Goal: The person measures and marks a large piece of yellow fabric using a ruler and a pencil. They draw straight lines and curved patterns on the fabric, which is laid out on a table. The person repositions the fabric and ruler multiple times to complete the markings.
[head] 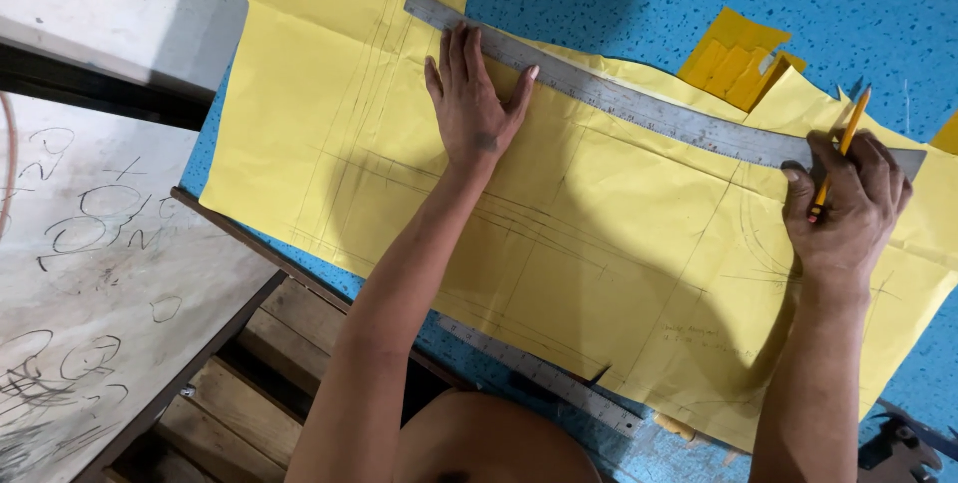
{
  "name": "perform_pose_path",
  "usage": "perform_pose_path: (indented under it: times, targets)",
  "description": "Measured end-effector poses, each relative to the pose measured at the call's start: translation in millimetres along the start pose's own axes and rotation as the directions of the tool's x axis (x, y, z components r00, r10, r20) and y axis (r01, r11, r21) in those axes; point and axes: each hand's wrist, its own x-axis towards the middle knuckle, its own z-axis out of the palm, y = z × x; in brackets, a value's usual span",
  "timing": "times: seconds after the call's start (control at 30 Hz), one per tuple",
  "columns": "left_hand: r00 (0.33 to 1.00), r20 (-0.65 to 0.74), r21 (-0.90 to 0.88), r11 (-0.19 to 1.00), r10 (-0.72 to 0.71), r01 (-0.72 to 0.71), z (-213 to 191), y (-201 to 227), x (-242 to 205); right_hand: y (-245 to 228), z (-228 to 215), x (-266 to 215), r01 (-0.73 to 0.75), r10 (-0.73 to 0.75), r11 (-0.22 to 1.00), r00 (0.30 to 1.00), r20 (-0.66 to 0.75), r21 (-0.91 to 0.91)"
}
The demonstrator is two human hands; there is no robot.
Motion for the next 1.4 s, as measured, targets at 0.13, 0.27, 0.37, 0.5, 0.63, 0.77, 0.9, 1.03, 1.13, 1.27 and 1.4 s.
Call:
perform_pose_path:
  times: [0.13,0.27,0.37,0.5,0.63,0.77,0.9,1.03,1.13,1.27,1.4]
  targets:
    - [1.000,0.002,0.000,1.000,-0.005,0.005,0.0,0.6,-0.6,-6.0,-5.7,3.9,0.006,-0.006,1.000,1.000,0.011,-0.015]
    - [0.997,0.083,-0.004,1.000,-0.008,0.008,-13.8,5.3,1.3,-38.3,-16.4,28.9,0.020,-0.021,0.996,1.000,0.006,0.083]
    - [1.000,0.002,-0.048,0.999,0.005,-0.005,-8.2,4.3,-1.3,-76.6,7.5,41.8,-0.089,0.067,0.843,0.996,0.062,0.531]
    - [1.000,-0.021,-0.074,0.997,0.001,-0.003,-5.9,3.9,-1.5,-134.6,35.4,109.5,-0.059,-0.020,0.712,0.994,0.105,0.700]
    - [1.000,-0.005,-0.071,0.997,-0.011,0.010,-4.8,2.3,0.1,-154.3,74.2,150.3,-0.056,-0.122,0.612,0.979,0.164,0.789]
    - [1.000,0.019,-0.065,0.998,-0.023,0.024,-3.0,0.6,0.4,-157.7,104.4,170.1,-0.162,-0.143,0.592,0.943,0.300,0.790]
    - [1.000,-0.003,-0.079,0.997,-0.025,0.025,4.8,-3.5,0.3,-171.4,109.4,192.1,-0.127,-0.194,0.586,0.937,0.291,0.801]
    - [0.983,-0.180,-0.011,1.000,0.025,-0.027,13.2,-3.0,0.3,-164.4,124.1,193.8,-0.128,-0.237,0.581,0.918,0.318,0.804]
    - [0.981,-0.190,0.008,1.000,0.029,-0.028,16.6,-6.6,0.3,-131.0,88.0,177.6,-0.087,-0.257,0.681,0.901,0.349,0.727]
    - [0.999,0.032,0.042,0.998,-0.038,0.037,14.3,-6.5,3.1,-82.2,-32.6,151.8,0.111,-0.279,0.934,0.818,0.503,0.338]
    - [0.997,0.066,0.008,0.999,-0.036,0.035,6.5,-6.9,6.1,-77.0,-69.4,90.4,0.018,-0.178,0.922,0.906,0.383,0.387]
